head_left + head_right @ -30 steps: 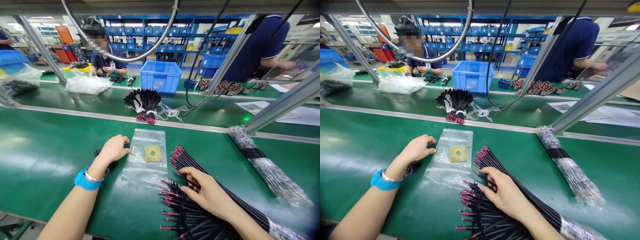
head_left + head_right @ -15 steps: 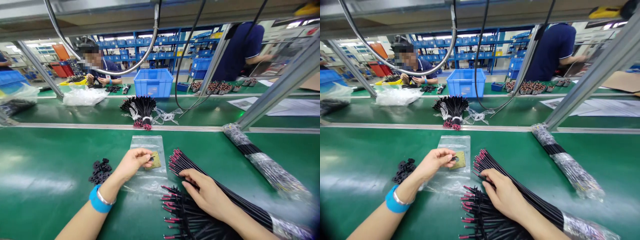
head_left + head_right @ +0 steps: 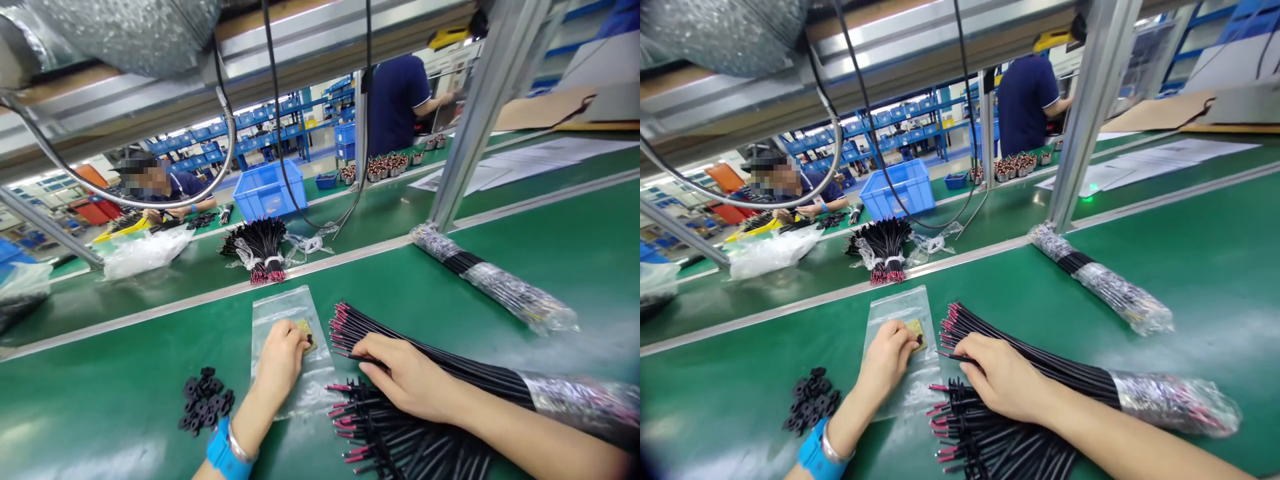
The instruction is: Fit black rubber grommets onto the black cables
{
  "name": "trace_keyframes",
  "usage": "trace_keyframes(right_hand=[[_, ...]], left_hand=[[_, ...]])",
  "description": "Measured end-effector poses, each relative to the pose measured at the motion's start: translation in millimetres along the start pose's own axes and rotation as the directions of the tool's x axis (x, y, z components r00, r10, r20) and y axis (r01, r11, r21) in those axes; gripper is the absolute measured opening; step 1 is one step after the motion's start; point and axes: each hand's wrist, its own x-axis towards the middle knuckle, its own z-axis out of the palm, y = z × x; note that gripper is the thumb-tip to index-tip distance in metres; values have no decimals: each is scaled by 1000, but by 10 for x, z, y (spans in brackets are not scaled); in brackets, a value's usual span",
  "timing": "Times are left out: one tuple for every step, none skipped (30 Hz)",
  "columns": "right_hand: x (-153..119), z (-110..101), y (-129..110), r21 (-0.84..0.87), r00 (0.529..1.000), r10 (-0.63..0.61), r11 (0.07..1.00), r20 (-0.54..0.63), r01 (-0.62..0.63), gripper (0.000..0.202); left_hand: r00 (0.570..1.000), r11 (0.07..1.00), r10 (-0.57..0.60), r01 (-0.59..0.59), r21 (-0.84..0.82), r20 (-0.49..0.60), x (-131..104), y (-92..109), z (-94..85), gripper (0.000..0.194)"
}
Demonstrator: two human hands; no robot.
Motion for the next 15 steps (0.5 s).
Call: trace_keyframes(right_hand=[[0,-1,2,-3,1000,-2,1000,-2,2,17],[0,-2,2,-5,1000,-2,1000,-3,2,17],[1,-2,0,-6,1000,-1,1000,-3,1,17],[2,-3,-5,-5,1000,1,1000,-1,-1,16],[3,-2,-12,-3,1000,4,1000,1,-4,16],[5,-3,-21,-1,1000,9,1000,0,-9,15],[7,-3,-31,1,1000,14,1000,-5,-14,14],[10,-4,-41,3,1000,19,1000,-12,-19,12],[12,-7,-51,6,999,23,1000,-23,-23,11],[13,-10,-59,10,999,23,1000,-37,-23,10],[14,-15,-65,15,998,18,1000,-52,-17,9],[15,-20,-69,22,998,7,1000,-67,-5,9],[15,-25,-69,31,996,-9,999,-84,12,10],[15,-30,-67,38,995,-26,999,-99,30,12],[15,-33,-63,43,993,-41,998,-112,46,13]], left_hand=[[999,997,24,-25,77,26,3,15,6,19],[998,988,41,-48,149,52,6,37,9,20],[995,974,56,-72,216,77,10,65,10,21],[993,957,71,-96,275,100,13,98,7,21],[990,939,83,-116,324,115,17,131,2,21],[988,926,91,-129,355,123,20,163,-6,21],[988,922,93,-132,364,123,21,190,-15,22],[990,931,86,-120,345,112,20,211,-25,21],[994,953,68,-89,288,84,15,227,-34,20],[999,982,30,-38,187,45,6,240,-42,18],[999,999,-29,28,34,14,-8,251,-46,16],[994,981,-109,108,-162,6,-26,264,-45,14],[980,908,-195,192,-372,30,-47,281,-38,14],[959,785,-270,271,-557,85,-69,304,-27,17],[934,640,-324,336,-691,154,-92,332,-11,22]])
